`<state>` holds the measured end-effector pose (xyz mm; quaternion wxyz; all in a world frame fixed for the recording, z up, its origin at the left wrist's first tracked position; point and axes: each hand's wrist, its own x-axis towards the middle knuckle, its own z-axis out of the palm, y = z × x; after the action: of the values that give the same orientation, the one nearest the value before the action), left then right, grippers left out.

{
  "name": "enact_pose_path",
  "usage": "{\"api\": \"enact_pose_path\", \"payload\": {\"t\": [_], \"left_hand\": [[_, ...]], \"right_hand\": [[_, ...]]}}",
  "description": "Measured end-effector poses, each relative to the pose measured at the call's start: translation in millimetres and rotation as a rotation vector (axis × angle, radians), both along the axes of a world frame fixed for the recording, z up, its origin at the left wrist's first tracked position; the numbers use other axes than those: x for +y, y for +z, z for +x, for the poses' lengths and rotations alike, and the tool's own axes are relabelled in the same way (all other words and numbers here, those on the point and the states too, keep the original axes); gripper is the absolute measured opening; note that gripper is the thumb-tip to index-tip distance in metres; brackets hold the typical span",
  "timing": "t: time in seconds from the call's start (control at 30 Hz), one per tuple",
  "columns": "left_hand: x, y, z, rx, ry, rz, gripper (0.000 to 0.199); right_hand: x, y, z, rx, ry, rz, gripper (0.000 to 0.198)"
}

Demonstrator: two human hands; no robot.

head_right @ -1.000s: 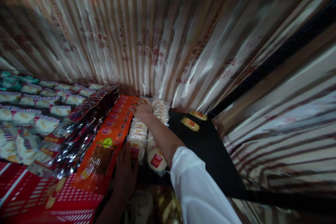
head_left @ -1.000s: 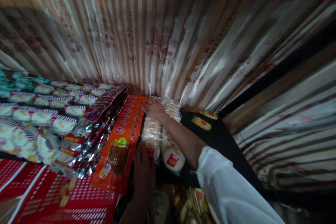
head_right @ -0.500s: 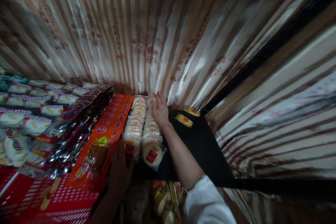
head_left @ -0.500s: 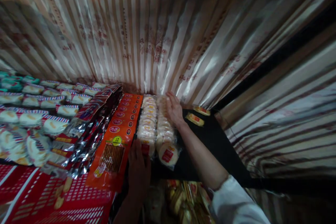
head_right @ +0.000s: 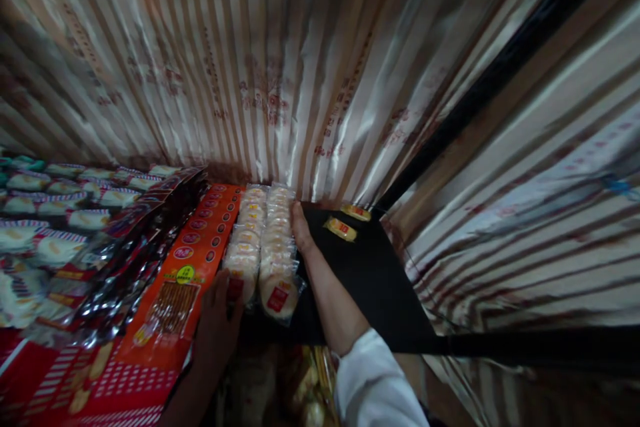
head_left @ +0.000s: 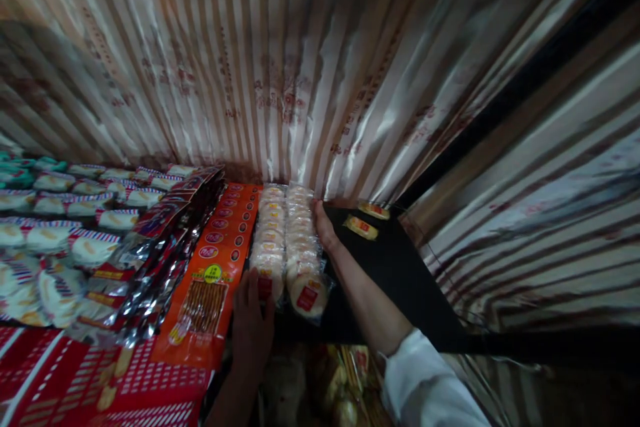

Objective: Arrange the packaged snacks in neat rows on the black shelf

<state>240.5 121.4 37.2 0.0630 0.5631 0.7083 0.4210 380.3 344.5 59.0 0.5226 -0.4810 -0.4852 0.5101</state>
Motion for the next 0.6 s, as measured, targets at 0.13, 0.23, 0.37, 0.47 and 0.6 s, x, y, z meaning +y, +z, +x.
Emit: {"api": "enact_pose_path", "payload": {"t": [0.13,0.23,0.37,0.47,0.6], "left_hand": [[0,-1.1,1,0.029,-0.003,-0.013,0.051],[0,-2.4,0,0.036,0.009,-0.031,0.051],[0,-1.5,-1,0.043,0.009,-0.028,0.051],[0,1.3,-1,0.06,0.012,-0.016,0.05],[-7,7.9,-2,0.071,0.037,-0.041,0.047]], "right_hand": [[-2,4,3,0.067,0.024,-0.072,0.07],[-6,7,9,0.127,-0.055,-0.089,0.064],[-24,10,18,0.186,-0.172,-0.082,0.06],[-55,8,28,0.189,-0.197,-0.051,0.058],[-110,-4,42,0.2,-0.245,-0.028,0.058]]}}
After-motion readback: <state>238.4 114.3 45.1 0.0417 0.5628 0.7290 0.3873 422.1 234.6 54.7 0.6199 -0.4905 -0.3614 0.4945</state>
